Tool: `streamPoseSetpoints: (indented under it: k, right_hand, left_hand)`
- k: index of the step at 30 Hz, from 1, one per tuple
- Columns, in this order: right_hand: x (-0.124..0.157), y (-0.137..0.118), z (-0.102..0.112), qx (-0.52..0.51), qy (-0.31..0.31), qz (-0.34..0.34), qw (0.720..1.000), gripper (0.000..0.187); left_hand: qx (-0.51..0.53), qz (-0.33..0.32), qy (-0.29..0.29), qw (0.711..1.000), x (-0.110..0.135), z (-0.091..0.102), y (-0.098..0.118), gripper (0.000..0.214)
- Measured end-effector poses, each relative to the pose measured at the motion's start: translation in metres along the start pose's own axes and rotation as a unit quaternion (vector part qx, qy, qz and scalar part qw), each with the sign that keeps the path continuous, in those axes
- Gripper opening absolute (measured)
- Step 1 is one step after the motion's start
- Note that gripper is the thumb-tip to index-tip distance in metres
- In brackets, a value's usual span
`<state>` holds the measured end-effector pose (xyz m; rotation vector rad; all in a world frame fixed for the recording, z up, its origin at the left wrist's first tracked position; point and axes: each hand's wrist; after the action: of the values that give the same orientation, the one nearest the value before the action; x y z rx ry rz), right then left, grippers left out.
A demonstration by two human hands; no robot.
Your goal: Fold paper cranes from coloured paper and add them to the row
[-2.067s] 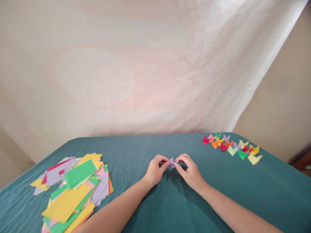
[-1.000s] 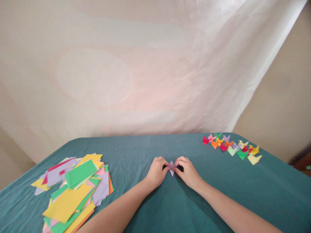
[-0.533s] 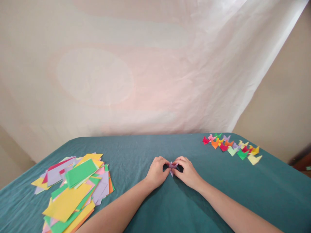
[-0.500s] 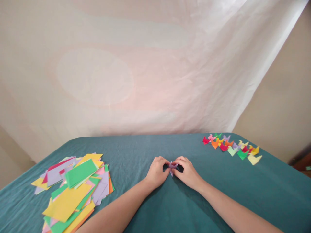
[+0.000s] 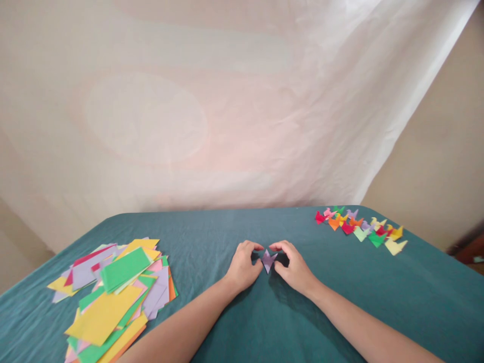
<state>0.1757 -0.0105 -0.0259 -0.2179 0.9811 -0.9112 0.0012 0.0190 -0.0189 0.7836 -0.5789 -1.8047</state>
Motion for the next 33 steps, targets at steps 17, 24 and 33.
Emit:
streamPoseSetpoints:
  k: [17, 24, 33]
  right_hand:
    - [-0.002, 0.003, 0.001, -0.052, 0.028, 0.026, 0.998, 0.007]
    - [-0.004, -0.014, 0.005, -0.084, 0.011, 0.069, 0.994, 0.005]
    - [-0.007, -0.018, 0.011, -0.097, 0.009, 0.083, 0.992, 0.003]
  left_hand:
    - [0.117, 0.058, -0.031, 0.991, -0.003, 0.0, 0.0, 0.024]
    - [0.077, -0.038, -0.018, 0.996, 0.0, 0.006, 0.005, 0.029]
    - [0.002, -0.09, -0.033, 0.995, -0.006, 0.011, 0.006, 0.023]
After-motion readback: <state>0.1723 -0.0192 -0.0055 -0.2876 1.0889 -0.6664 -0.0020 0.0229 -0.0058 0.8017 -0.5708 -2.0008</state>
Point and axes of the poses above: each hand's wrist, its own x-axis away from the middle knuckle, its own z-axis out of the back of the hand, y = z × x, and after that the axes turned 15 degrees about z, right-handed
